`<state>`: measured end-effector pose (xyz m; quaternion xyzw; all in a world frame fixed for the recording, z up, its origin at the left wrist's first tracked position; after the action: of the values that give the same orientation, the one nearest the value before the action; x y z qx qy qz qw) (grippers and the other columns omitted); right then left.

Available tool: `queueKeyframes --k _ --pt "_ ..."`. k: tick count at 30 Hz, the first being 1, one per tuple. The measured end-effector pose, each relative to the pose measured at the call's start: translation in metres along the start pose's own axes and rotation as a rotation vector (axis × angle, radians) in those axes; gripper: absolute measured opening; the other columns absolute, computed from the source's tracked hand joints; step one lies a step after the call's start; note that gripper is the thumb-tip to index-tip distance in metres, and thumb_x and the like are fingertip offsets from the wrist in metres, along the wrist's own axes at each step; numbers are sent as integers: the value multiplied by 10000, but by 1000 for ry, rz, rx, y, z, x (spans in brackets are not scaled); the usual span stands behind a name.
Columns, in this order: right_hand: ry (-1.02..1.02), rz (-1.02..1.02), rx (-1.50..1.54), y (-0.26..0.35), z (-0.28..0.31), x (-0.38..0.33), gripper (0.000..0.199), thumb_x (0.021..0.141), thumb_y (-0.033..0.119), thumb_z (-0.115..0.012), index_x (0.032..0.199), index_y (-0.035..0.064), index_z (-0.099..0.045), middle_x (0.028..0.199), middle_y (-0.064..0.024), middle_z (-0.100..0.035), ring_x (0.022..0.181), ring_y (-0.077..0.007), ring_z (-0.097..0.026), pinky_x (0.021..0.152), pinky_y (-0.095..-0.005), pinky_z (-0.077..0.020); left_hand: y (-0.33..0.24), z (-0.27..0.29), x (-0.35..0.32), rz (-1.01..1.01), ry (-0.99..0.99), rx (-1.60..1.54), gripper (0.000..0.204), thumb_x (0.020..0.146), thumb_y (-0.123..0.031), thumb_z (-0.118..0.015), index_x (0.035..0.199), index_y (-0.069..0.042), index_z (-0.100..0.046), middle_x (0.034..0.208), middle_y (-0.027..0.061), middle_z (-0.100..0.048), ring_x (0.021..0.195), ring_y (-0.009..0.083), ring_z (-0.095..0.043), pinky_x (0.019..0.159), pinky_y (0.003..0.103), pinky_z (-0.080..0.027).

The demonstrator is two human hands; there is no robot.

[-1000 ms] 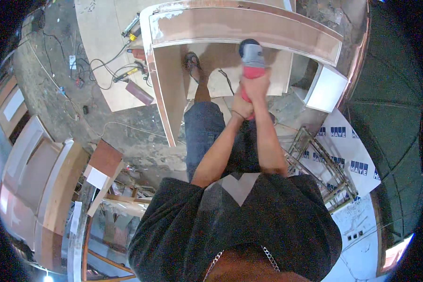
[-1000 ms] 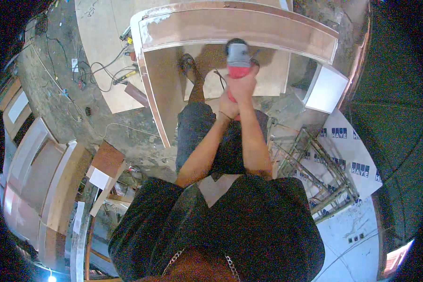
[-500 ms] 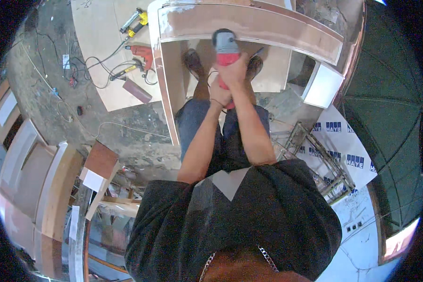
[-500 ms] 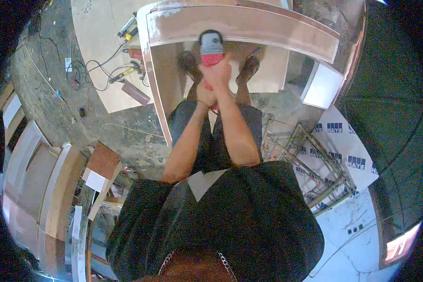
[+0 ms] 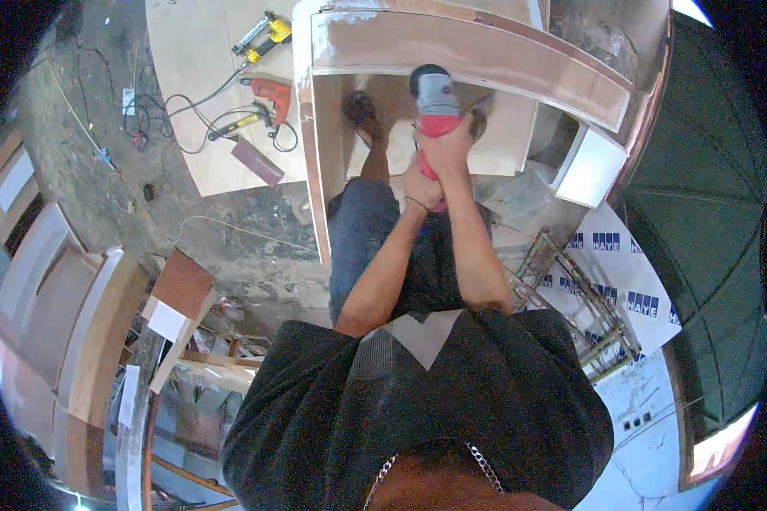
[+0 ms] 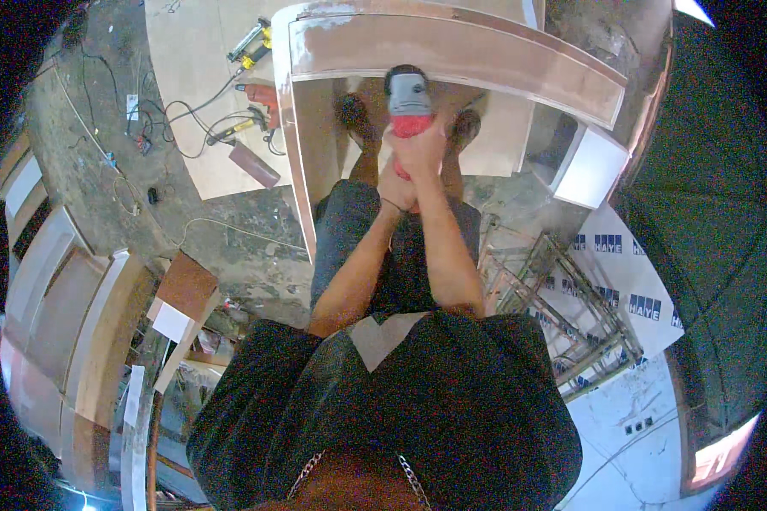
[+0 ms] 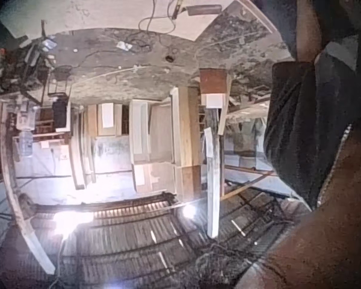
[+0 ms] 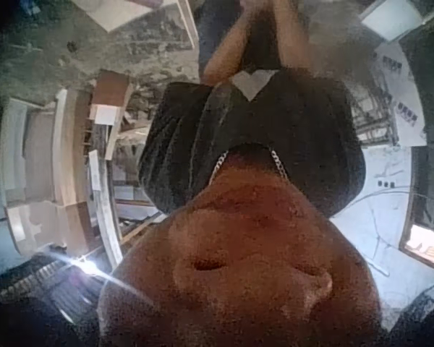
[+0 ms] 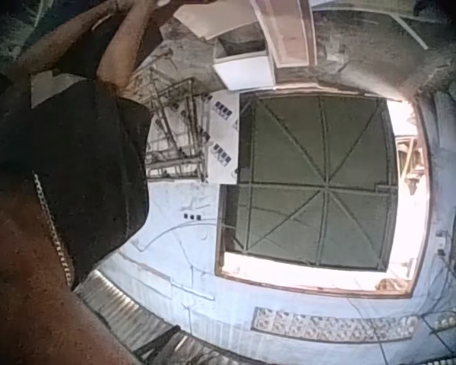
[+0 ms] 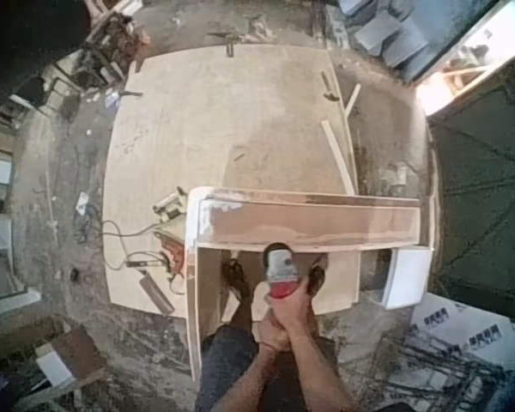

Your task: The person uses a power sander to smooth the edges and surfaces of a wooden furniture structure, moving the tool across the joints and sides.

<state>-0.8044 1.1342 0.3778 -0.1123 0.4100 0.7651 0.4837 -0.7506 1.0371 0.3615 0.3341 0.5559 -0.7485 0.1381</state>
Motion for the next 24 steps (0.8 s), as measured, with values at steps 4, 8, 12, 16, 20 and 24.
queueKeyframes --k 4,8,12,16,20,24 --pt "110 99 0 47 -61 -19 810 559 314 -826 1151 -7 -377 984 -301 -623 932 -447 -627 804 -484 -506 7 58 22 -67 -135 -261 634 652 -282 -829 1169 -42 -553 1057 93 -659 976 175 -626 847 333 -488" --pt "202 138 -32 81 -98 -29 767 589 307 -803 1149 6 -374 929 -288 -633 878 -459 -631 774 -489 -513 11 103 35 109 -106 -234 623 674 -232 -817 1195 -36 -537 1092 80 -645 988 156 -615 864 319 -484" --pt "204 30 -39 83 -101 -29 800 584 299 -803 1175 -17 -367 1004 -291 -614 916 -437 -629 793 -473 -512 14 111 40 -9 -65 -139 630 678 -227 -814 1206 -31 -531 1090 73 -647 988 177 -618 881 328 -480" --pt "67 35 -55 67 -81 -19 830 545 274 -834 1169 -19 -370 1039 -287 -609 937 -429 -628 808 -464 -512 29 85 45 -50 -7 -74 645 681 -276 -807 1216 -44 -530 1099 82 -651 1015 205 -620 891 336 -474" --pt "65 -59 -43 47 -58 -8 838 545 273 -843 1176 -15 -374 1020 -271 -607 947 -425 -620 836 -463 -499 35 56 46 48 84 6 747 637 -423 -801 1259 -110 -529 1119 121 -655 1088 260 -614 911 357 -464" --pt "33 -44 -103 32 -39 -1 931 559 332 -834 1247 -39 -327 986 -284 -625 924 -432 -631 825 -468 -506 19 37 34 24 69 -10 718 644 -420 -798 1233 -94 -549 1145 126 -650 1090 254 -615 918 349 -462"
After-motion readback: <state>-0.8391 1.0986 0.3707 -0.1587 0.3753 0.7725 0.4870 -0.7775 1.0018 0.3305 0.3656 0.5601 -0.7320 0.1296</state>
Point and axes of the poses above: each hand's wrist, its own x-axis towards the middle knuckle, its own z-axis out of the back of the hand, y = z × x, the point moved 2 cm from there along x, towards the middle knuckle
